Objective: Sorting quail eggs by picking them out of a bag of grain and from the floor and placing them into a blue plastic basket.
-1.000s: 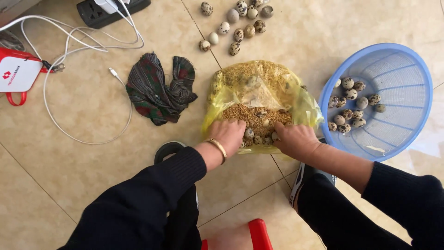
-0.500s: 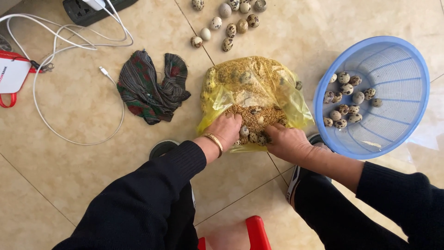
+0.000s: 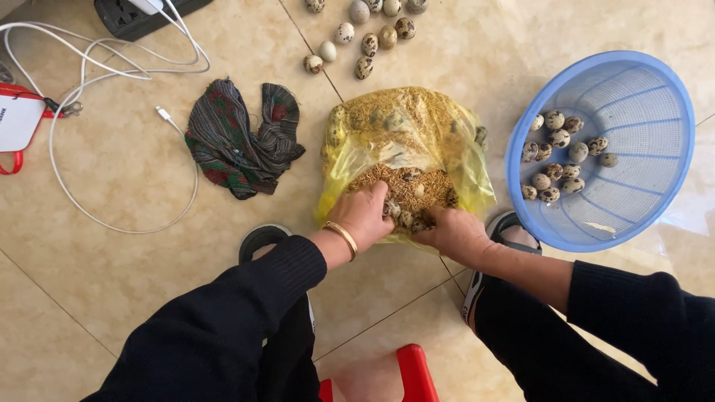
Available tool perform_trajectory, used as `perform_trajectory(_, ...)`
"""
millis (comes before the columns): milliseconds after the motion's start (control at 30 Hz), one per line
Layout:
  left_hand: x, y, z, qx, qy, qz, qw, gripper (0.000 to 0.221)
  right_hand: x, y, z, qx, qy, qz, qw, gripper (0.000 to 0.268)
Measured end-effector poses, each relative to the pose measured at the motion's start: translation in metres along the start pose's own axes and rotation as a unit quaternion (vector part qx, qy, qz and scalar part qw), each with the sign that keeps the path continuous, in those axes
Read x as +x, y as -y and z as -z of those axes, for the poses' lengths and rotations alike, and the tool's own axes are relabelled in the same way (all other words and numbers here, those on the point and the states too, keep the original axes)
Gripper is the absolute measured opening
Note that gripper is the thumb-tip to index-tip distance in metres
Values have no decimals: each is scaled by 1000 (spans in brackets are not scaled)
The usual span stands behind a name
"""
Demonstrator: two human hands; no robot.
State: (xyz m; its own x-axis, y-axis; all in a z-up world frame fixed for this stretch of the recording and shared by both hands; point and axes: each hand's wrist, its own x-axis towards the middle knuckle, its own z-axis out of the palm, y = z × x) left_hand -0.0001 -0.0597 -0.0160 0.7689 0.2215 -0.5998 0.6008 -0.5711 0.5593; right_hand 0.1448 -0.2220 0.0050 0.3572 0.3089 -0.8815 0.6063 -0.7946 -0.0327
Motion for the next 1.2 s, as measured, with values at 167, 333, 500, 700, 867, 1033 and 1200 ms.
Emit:
perform_trajectory(167,-12,-19,8,-141,28,104,984,38,2,-3,-8,92,14,-27,995,44)
perform_trajectory(333,-2,-11,-8,-218,35,156,963,44,8,-16,-16,369,23,-21,929,43)
perform_trajectory(500,9,0,-39,-346,-9,166,923,48,0,-22,2,590,144,-6,795,34)
perform_trajectory(700,10,-2,-39,-323,5,188,927,56,-2,2,8,572,129,-51,808,33)
perform_trajectory(867,-17,-30,9,-277,47,208,937,61,-10,12,6,580,76,-81,807,28)
perform_trajectory(1033,-12,-30,5,-267,46,219,937,60,-14,14,4,614,89,-97,778,26)
perform_trajectory(1200,-7,-26,0,-317,74,222,919,64,-14,14,2,655,131,-115,736,34)
